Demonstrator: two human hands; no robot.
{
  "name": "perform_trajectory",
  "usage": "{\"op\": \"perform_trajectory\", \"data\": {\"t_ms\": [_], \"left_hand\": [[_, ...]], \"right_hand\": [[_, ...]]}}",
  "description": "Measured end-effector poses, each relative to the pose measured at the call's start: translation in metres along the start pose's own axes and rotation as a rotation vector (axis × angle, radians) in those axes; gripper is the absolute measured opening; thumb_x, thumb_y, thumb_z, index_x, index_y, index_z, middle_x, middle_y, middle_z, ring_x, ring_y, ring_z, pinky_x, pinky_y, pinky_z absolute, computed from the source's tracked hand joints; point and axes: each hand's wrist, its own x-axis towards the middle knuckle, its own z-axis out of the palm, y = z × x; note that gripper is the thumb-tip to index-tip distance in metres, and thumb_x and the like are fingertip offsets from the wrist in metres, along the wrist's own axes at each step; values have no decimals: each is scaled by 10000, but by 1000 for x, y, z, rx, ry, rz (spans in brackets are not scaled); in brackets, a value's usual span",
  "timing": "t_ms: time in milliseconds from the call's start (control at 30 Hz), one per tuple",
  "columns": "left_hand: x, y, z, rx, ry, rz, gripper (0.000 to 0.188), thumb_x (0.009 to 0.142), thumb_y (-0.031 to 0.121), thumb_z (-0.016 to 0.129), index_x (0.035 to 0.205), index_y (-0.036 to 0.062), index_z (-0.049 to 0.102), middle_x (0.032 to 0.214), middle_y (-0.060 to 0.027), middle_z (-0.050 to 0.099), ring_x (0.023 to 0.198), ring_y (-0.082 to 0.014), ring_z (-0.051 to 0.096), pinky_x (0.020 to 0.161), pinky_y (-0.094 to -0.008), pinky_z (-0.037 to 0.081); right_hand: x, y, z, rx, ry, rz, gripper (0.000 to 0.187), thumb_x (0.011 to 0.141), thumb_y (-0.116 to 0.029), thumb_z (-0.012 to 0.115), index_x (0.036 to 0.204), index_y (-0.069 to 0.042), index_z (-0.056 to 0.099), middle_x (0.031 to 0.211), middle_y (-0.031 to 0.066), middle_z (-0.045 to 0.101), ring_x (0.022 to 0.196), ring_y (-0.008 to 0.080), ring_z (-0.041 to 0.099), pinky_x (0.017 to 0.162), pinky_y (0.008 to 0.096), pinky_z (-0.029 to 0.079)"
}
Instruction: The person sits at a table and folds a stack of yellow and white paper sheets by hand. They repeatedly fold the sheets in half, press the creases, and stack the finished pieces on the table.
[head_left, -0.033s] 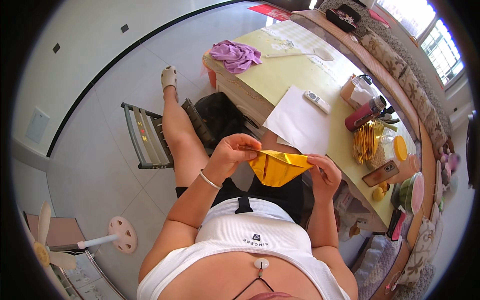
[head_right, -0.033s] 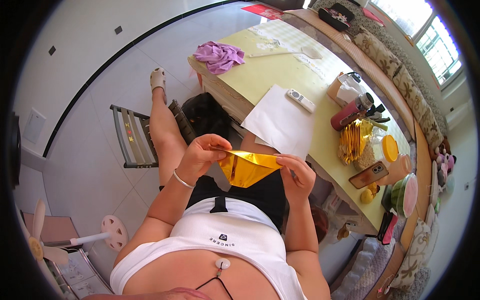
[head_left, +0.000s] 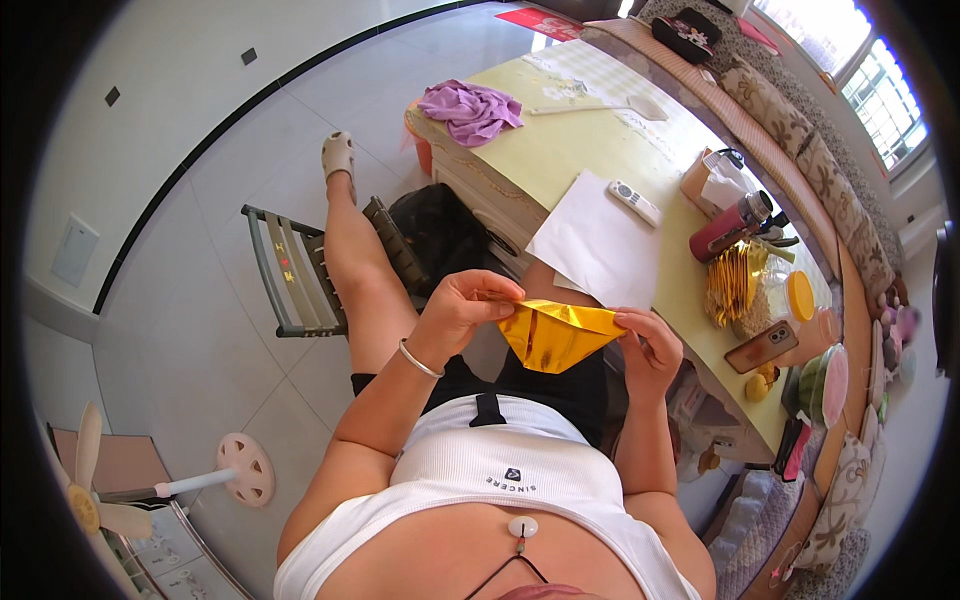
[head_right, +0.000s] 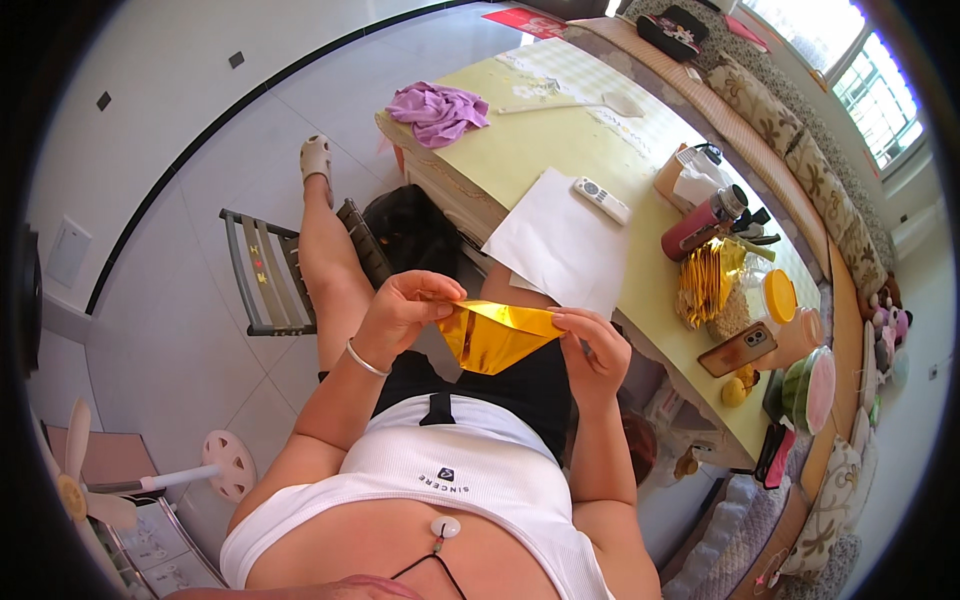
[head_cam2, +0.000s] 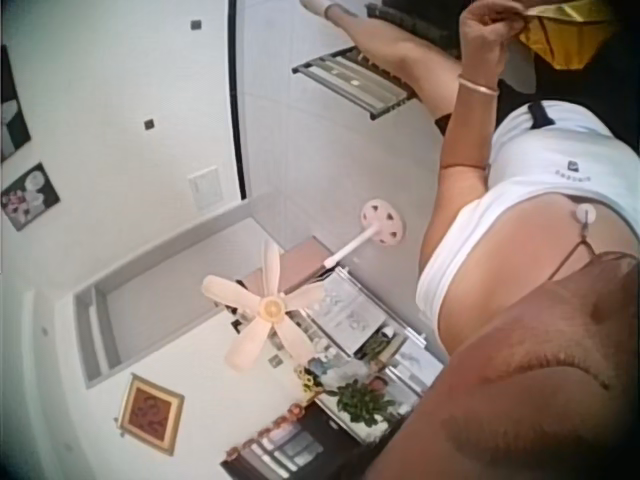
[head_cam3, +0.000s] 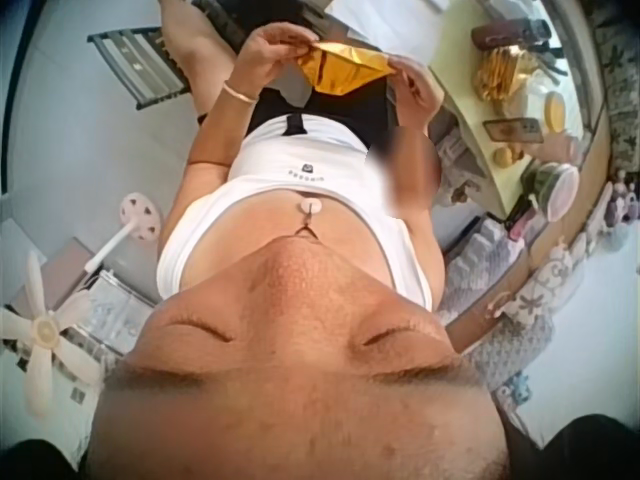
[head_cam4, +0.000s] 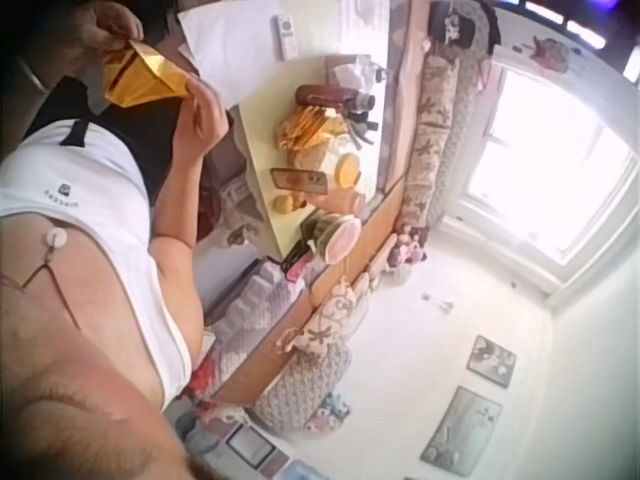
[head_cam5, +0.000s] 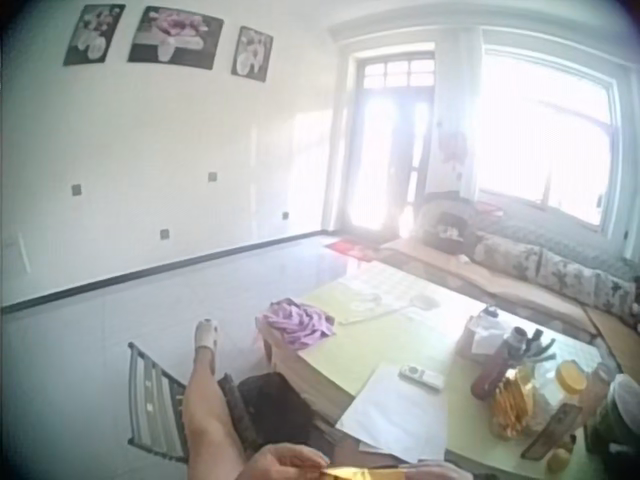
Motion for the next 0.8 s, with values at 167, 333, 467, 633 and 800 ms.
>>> {"op": "perform_trajectory", "data": {"t_ms": [167, 333, 467, 633, 800], "left_hand": [[-2, -1, -5, 3, -36, -17, 133, 865, -40, 704, 961, 14, 779, 1048, -155, 722, 916, -187, 681, 813, -283, 576], [-8, 6, -5, 120, -72, -23, 106, 878, 7, 715, 968, -5, 771, 1059, -163, 717, 929, -182, 697, 811, -269, 582], [-8, 8, -7, 22, -66, -58, 99, 869, -2, 720, 955, -12, 768, 1045, -145, 714, 904, -167, 697, 807, -257, 582], [-7, 10, 5, 317, 61, -131, 56, 831, -41, 734, 881, -29, 756, 993, -97, 702, 868, -132, 679, 791, -232, 566], [-7, -1, -13, 714, 24, 4, 91, 778, -66, 751, 862, -31, 743, 925, -60, 684, 812, -108, 657, 714, -232, 538]], "right_hand": [[1, 6, -1, 102, -2, 57, 225, 855, 163, 609, 1000, 33, 722, 1028, 153, 734, 892, 187, 691, 785, 252, 535], [-3, 14, 2, 200, 33, 133, 222, 872, 161, 599, 1002, 33, 726, 1037, 142, 726, 866, 160, 675, 771, 232, 531], [-1, 13, 5, 182, 3, 109, 221, 855, 167, 607, 985, 32, 725, 1031, 141, 724, 884, 171, 684, 785, 243, 536], [2, 13, 4, 65, -114, 7, 264, 808, 182, 602, 978, 20, 723, 1042, 152, 727, 918, 187, 699, 804, 254, 535], [8, 17, 1, -118, -228, 33, 367, 772, 195, 543, 1020, -2, 728, 1121, 146, 717, 997, 222, 696, 853, 278, 529]]}}
